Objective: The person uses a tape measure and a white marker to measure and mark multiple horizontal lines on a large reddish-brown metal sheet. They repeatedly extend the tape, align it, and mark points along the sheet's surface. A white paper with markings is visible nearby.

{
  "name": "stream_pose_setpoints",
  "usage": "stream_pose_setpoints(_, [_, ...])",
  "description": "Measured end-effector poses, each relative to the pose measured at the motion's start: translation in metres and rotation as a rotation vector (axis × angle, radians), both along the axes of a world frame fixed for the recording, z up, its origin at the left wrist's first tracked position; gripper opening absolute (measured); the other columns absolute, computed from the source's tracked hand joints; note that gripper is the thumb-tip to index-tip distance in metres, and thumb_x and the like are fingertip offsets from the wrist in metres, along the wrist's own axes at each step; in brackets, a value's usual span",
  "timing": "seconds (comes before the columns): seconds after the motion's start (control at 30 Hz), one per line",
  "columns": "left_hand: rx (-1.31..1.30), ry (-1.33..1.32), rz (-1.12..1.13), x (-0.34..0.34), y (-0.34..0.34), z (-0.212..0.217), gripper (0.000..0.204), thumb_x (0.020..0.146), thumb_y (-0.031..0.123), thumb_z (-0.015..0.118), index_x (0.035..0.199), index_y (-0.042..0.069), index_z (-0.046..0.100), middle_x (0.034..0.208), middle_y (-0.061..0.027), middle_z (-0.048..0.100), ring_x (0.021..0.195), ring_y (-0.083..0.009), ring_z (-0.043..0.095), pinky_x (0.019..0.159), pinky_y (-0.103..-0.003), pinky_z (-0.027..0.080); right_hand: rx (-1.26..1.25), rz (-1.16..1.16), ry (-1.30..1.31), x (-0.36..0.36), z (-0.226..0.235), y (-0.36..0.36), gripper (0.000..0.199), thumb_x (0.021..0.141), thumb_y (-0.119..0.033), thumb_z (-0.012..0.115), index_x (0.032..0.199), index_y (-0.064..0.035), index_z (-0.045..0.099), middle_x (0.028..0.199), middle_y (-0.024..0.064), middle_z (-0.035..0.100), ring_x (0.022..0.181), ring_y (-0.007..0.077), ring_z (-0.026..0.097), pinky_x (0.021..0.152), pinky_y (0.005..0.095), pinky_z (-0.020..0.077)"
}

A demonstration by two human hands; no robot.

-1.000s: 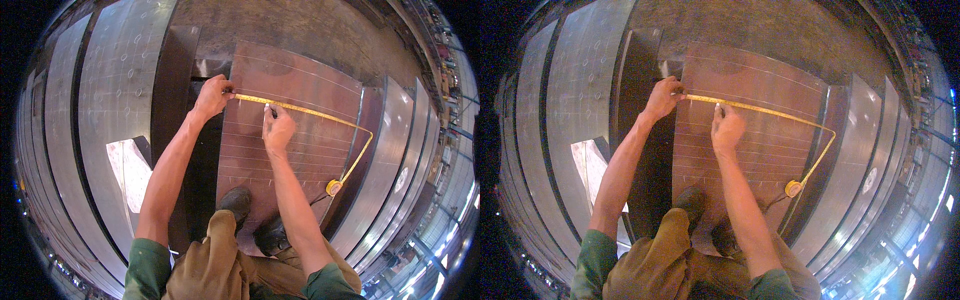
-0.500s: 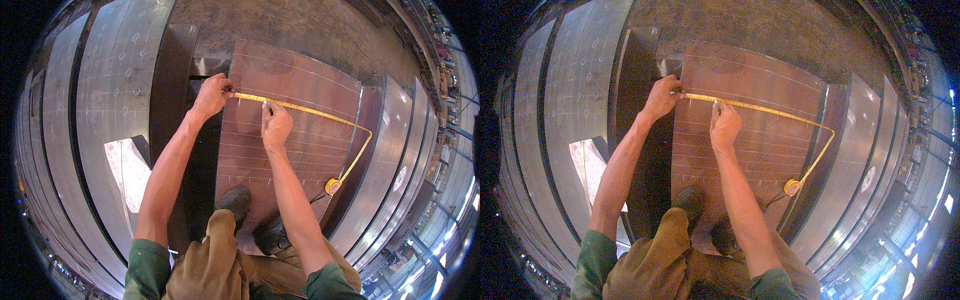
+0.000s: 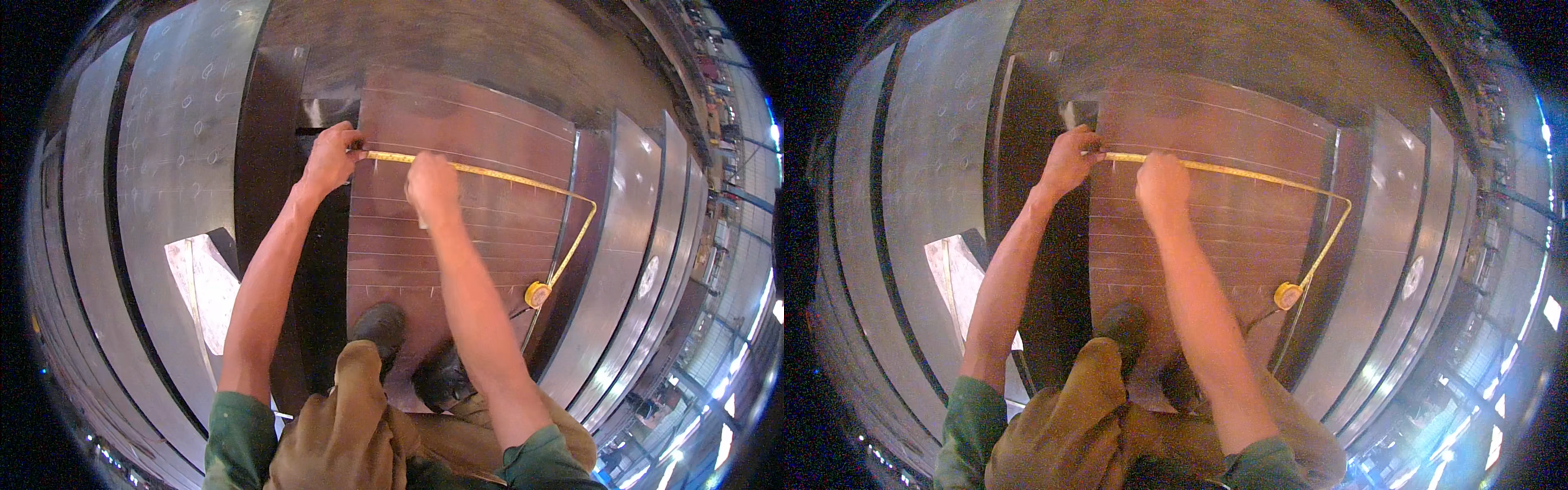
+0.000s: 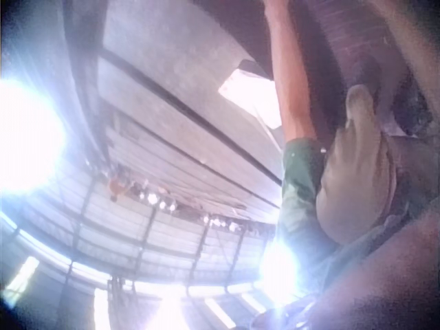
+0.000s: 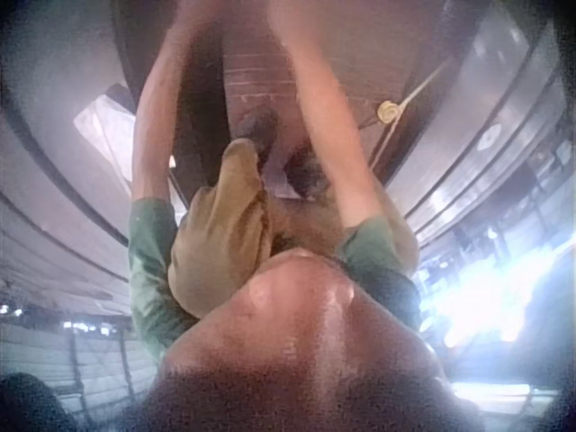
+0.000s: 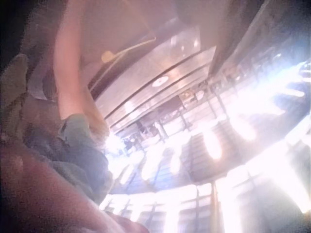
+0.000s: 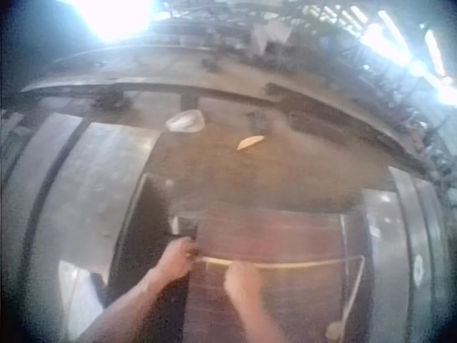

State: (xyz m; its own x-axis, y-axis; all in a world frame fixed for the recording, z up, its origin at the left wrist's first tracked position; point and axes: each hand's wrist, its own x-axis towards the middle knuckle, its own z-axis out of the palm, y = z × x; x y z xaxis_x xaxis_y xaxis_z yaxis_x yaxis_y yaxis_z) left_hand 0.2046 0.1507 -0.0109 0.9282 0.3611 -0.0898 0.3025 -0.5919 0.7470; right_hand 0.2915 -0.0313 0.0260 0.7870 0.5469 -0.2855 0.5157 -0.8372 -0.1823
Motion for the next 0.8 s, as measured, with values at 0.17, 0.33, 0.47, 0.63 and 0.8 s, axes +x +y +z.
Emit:
stream_pose_setpoints(0.17, [0.020, 0.028, -0.006, -0.006, 0.005, 0.004, 0.023, 0.078, 0.013, 0.081, 0.097, 0.001, 0.073, 0.097, -0.0185, 0.065, 0.096, -0.0417, 0.064, 0.083, -0.049, 0.050, -0.369, 0.417, 0.662, 0.000, 0.060, -0.013, 0.012, 0.073, -0.013, 0.080, 0.084, -0.0086, 0.080, 0.080, 0.0160, 0.074, 0.073, 0.0306, 0.072, 0.067, 0.0447, 0.0560])
stream_pose_setpoints(0.33, [-0.015, 0.022, -0.014, 0.001, -0.001, 0.005, 0.024, 0.079, 0.013, 0.081, 0.098, 0.001, 0.073, 0.097, -0.0179, 0.065, 0.096, -0.0417, 0.064, 0.082, -0.049, 0.050, -0.208, 0.490, 0.551, -0.017, 0.024, -0.102, 0.022, 0.083, -0.020, 0.077, 0.098, -0.0035, 0.076, 0.087, 0.0156, 0.073, 0.073, 0.0234, 0.073, 0.068, 0.0415, 0.0560])
stream_pose_setpoints(0.47, [0.018, -0.043, 0.008, -0.004, -0.001, 0.005, 0.016, 0.081, 0.003, 0.077, 0.096, 0.001, 0.074, 0.091, -0.0150, 0.063, 0.090, -0.0367, 0.064, 0.078, -0.047, 0.050, 0.143, -0.091, 0.823, -0.021, 0.036, -0.122, 0.025, 0.095, -0.022, 0.069, 0.107, -0.0006, 0.065, 0.092, 0.0142, 0.070, 0.075, 0.0217, 0.073, 0.067, 0.0388, 0.0557])
stream_pose_setpoints(0.63, [-0.008, 0.041, 0.001, -0.004, 0.002, 0.004, 0.024, 0.079, 0.012, 0.080, 0.100, 0.002, 0.073, 0.100, -0.0173, 0.065, 0.097, -0.0418, 0.064, 0.084, -0.049, 0.050, 0.458, -0.329, 0.527, -0.011, 0.027, -0.135, 0.023, 0.102, -0.023, 0.062, 0.109, -0.0019, 0.061, 0.089, 0.0127, 0.068, 0.072, 0.0213, 0.071, 0.065, 0.0354, 0.0546])
stream_pose_setpoints(0.8, [-0.014, 0.032, -0.003, 0.001, -0.002, 0.005, 0.023, 0.079, 0.013, 0.080, 0.099, 0.003, 0.073, 0.101, -0.0179, 0.065, 0.099, -0.0419, 0.063, 0.085, -0.048, 0.051, 0.606, -0.319, 0.289, 0.007, -0.003, -0.137, 0.024, 0.102, -0.023, 0.061, 0.112, -0.0005, 0.060, 0.096, 0.0145, 0.069, 0.085, 0.0259, 0.071, 0.074, 0.0361, 0.0549])
